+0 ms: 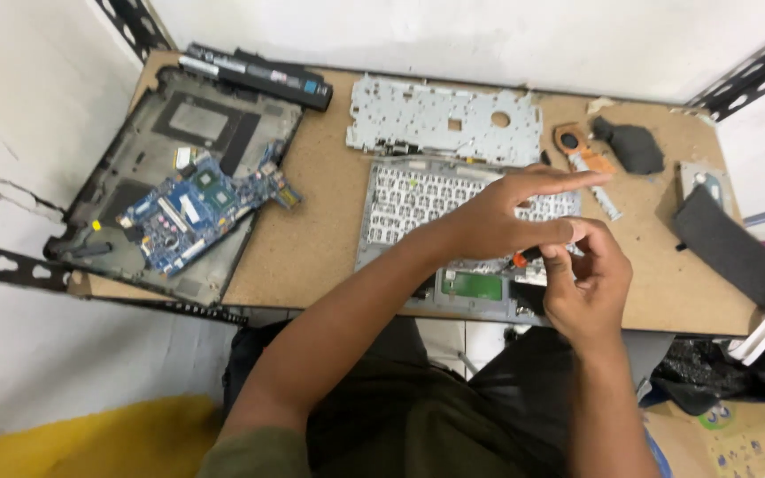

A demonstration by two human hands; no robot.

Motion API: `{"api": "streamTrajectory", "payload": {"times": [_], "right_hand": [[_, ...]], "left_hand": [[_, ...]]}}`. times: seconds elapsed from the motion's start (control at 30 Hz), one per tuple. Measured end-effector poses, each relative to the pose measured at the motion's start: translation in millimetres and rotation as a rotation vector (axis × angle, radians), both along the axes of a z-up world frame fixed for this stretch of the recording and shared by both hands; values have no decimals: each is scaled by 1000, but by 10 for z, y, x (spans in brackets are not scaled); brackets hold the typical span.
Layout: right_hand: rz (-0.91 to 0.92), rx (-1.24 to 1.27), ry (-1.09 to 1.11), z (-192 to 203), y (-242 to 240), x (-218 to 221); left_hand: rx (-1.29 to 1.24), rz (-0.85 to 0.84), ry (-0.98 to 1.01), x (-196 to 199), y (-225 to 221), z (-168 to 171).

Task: Disassembling and reassembling internal laptop components including the cooling fan and motherboard using a precision screwdriver.

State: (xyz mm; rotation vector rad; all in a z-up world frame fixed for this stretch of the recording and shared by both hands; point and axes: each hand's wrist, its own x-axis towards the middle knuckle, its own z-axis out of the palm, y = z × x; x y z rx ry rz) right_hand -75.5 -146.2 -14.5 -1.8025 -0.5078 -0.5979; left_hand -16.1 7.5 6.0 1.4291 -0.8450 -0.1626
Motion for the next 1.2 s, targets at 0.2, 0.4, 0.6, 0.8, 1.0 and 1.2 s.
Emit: {"api": "streamTrajectory", "payload": {"times": [0.2, 0.4, 0.6, 0.8, 1.0, 1.2], "right_hand": [[76, -36, 28, 292, -95, -60], [-4, -237, -279, 563, 85, 5], [160, -157, -96, 578, 453, -74], [111, 49, 57, 456, 296, -143], [14, 79, 169, 282, 76, -103], [26, 64, 168, 170, 40, -119]], "left_hand": [[151, 95, 58, -204, 103, 333], [167, 184, -173, -349, 243, 485], [326, 428, -214, -368, 615, 619], [486, 1080, -220, 11, 1618, 803], [332, 1169, -16, 296, 2108, 621], [446, 1195, -171, 533, 2260, 312]]}}
